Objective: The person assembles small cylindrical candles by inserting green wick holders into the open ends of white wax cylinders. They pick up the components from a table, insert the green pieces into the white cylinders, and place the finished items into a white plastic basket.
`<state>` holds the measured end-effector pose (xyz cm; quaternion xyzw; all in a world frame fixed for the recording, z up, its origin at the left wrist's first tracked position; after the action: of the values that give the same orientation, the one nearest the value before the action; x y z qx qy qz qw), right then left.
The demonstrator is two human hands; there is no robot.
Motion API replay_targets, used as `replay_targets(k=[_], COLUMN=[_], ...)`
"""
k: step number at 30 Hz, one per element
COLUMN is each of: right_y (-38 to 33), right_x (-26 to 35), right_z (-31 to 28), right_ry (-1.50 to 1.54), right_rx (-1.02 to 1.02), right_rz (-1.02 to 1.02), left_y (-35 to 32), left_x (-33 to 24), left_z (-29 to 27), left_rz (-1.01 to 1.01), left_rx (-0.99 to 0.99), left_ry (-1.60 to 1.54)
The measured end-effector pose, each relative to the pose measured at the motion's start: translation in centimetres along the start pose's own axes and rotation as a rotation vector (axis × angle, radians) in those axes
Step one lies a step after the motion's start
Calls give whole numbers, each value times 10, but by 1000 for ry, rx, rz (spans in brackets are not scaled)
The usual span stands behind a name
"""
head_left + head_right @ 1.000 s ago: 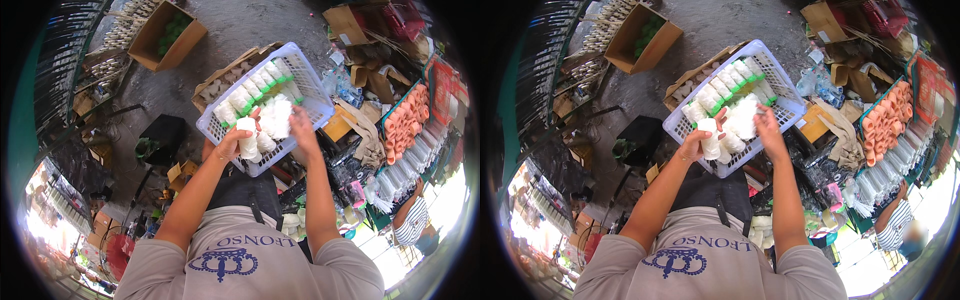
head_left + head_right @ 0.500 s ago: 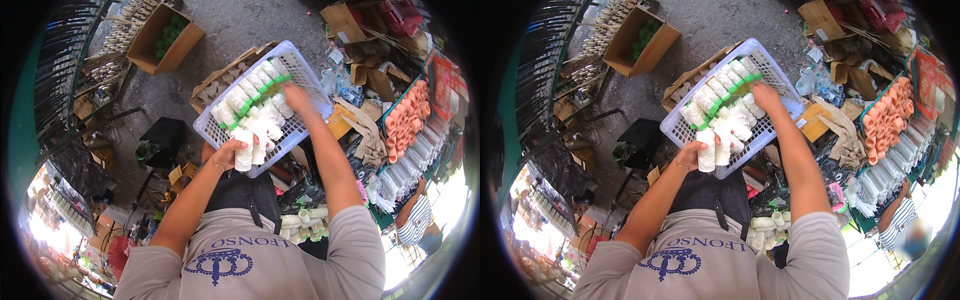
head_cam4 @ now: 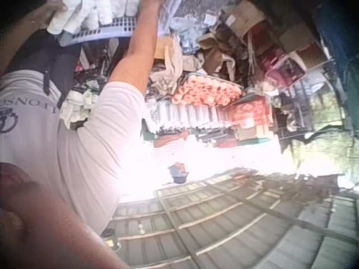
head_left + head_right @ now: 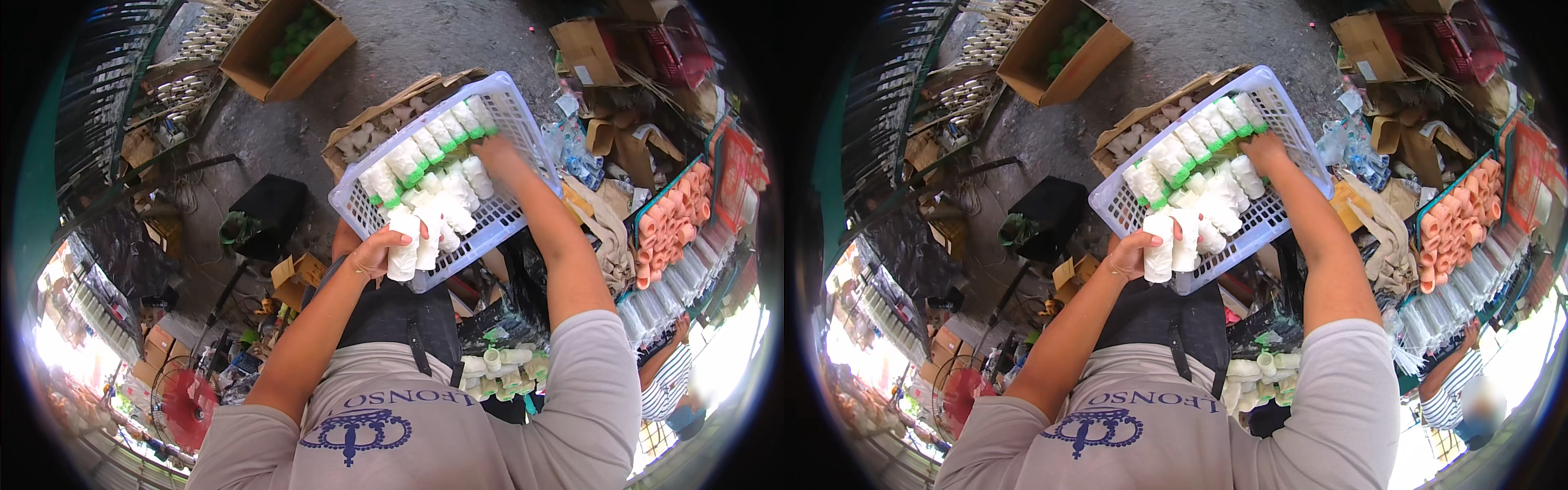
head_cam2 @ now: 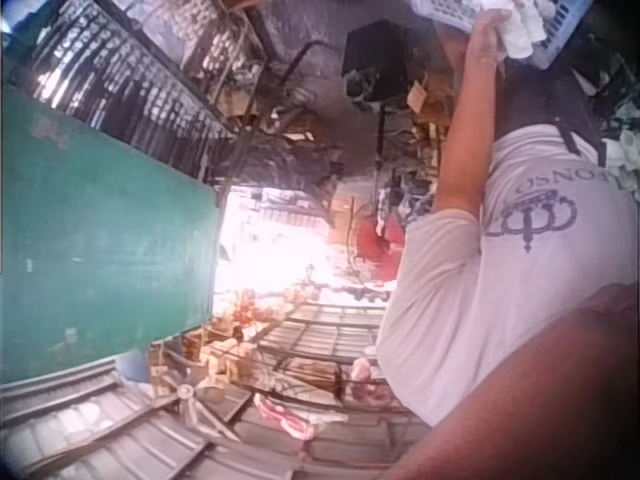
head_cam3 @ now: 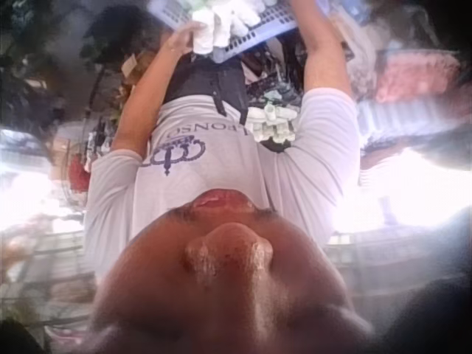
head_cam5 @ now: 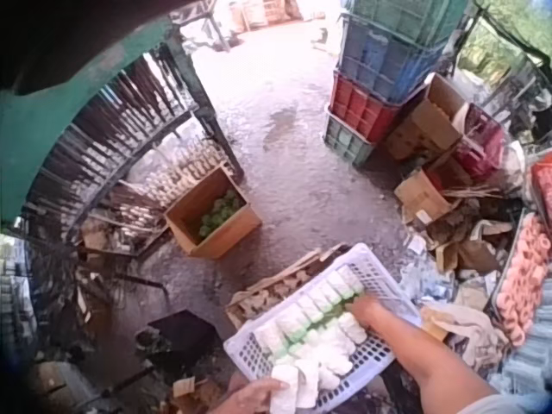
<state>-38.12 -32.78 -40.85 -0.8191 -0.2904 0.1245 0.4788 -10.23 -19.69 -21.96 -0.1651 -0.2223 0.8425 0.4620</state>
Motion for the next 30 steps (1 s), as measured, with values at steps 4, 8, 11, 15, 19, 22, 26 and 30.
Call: replay_targets(k=[4, 8, 11, 15, 19, 22, 26, 30], right_y=[-9, -15, -9, -8, -15, -35, -31, -39], right_x=[6, 4, 7, 0, -5, -7, -10, -12], right_z=[-23, -28, -17, 3, 14, -9, -10, -8], right_ry=[-72, -139, -154, -156, -68, 1, 96, 78], right_rx=[73, 81, 49, -115, -282, -280, -77, -192], right_rz=[23, -14, -26, -17, -36, -114, -176, -197], left_y=[-3, -2, -6, -5, -6, -6, -6, -5], left_x=[4, 5, 3, 10, 11, 15, 14, 16], left_z=[-9, -21, -8, -23, -24, -26, -18, -23], left_rz=[4, -33, -27, -67, -93, -65, -35, -31], left_rx=[-46, -35, -56, -63, -89, -84, -91, -59], left_ry=[2, 7, -17, 27, 29, 12, -10, -13])
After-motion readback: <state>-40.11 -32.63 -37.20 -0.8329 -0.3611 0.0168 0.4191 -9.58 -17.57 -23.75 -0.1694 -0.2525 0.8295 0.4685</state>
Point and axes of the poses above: each hand's wrist, its own y-axis towards the middle knuckle, its own z-axis out of the palm, x = y × z, the point moved 3 cm from there along y, towards the middle knuckle
